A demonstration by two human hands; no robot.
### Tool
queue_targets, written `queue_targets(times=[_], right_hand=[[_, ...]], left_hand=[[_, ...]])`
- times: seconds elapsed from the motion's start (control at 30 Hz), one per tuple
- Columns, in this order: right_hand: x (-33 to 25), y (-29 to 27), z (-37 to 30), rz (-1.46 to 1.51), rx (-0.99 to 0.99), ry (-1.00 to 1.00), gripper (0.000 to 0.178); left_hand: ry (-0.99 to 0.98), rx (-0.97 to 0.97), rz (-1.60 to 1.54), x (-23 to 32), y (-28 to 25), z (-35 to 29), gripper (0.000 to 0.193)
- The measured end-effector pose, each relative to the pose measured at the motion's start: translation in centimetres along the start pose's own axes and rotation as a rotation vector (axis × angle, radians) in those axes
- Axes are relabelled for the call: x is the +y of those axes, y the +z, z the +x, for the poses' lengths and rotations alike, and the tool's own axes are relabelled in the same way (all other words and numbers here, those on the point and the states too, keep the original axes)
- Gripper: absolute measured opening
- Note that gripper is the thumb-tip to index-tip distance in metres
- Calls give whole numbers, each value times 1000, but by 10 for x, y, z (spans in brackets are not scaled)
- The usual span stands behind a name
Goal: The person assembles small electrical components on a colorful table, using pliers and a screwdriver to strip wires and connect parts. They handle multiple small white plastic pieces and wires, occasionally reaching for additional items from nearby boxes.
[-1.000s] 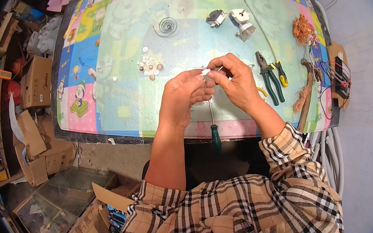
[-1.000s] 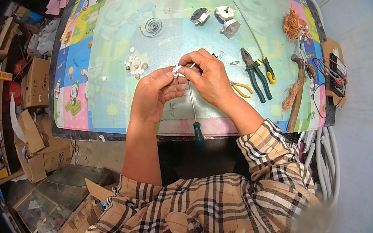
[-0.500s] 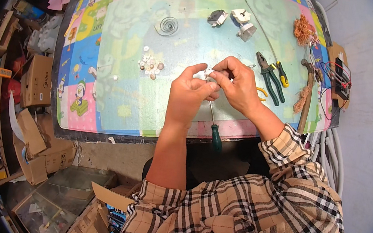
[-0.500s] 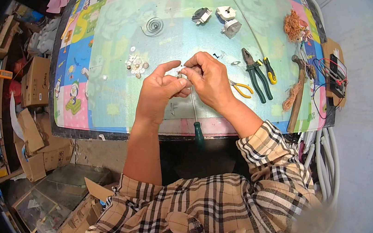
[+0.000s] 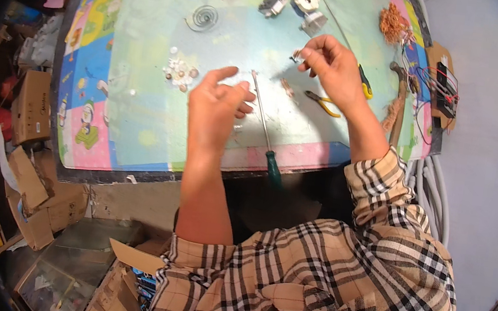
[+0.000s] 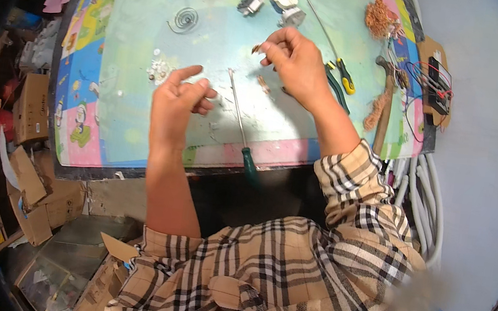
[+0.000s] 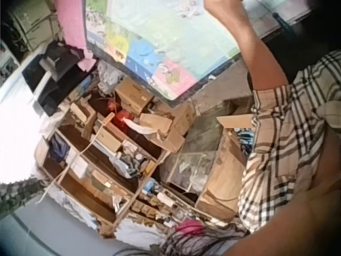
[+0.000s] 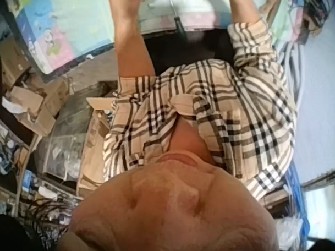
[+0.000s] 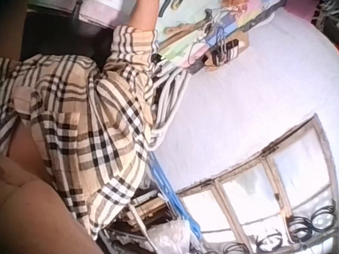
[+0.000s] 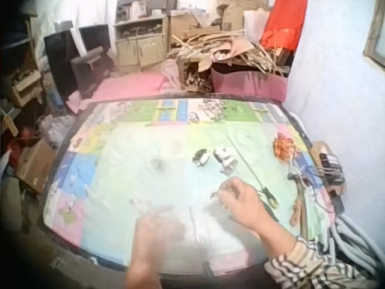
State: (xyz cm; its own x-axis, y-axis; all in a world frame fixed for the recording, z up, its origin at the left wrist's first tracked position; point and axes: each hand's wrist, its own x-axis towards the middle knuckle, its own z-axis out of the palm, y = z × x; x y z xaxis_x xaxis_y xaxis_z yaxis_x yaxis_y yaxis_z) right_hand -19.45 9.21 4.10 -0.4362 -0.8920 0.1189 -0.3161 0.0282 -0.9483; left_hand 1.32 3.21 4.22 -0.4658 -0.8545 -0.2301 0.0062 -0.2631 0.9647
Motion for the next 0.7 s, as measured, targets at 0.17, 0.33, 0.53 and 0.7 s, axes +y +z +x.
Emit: queue_targets(times=[0.17, 0.33, 0.53, 0.7], right_hand=[[19, -28, 2, -338, -14, 94, 20], [45, -27, -4, -749, -184, 124, 18], [89, -6, -7, -837, -256, 29, 19], [79, 29, -11, -959, -183, 127, 23]], left_hand=[[-17, 94, -37, 10, -5, -2, 39], [23, 144, -106, 17, -11, -2, 36], [40, 155, -163, 16, -14, -1, 36], [26, 146, -159, 19, -13, -1, 36]])
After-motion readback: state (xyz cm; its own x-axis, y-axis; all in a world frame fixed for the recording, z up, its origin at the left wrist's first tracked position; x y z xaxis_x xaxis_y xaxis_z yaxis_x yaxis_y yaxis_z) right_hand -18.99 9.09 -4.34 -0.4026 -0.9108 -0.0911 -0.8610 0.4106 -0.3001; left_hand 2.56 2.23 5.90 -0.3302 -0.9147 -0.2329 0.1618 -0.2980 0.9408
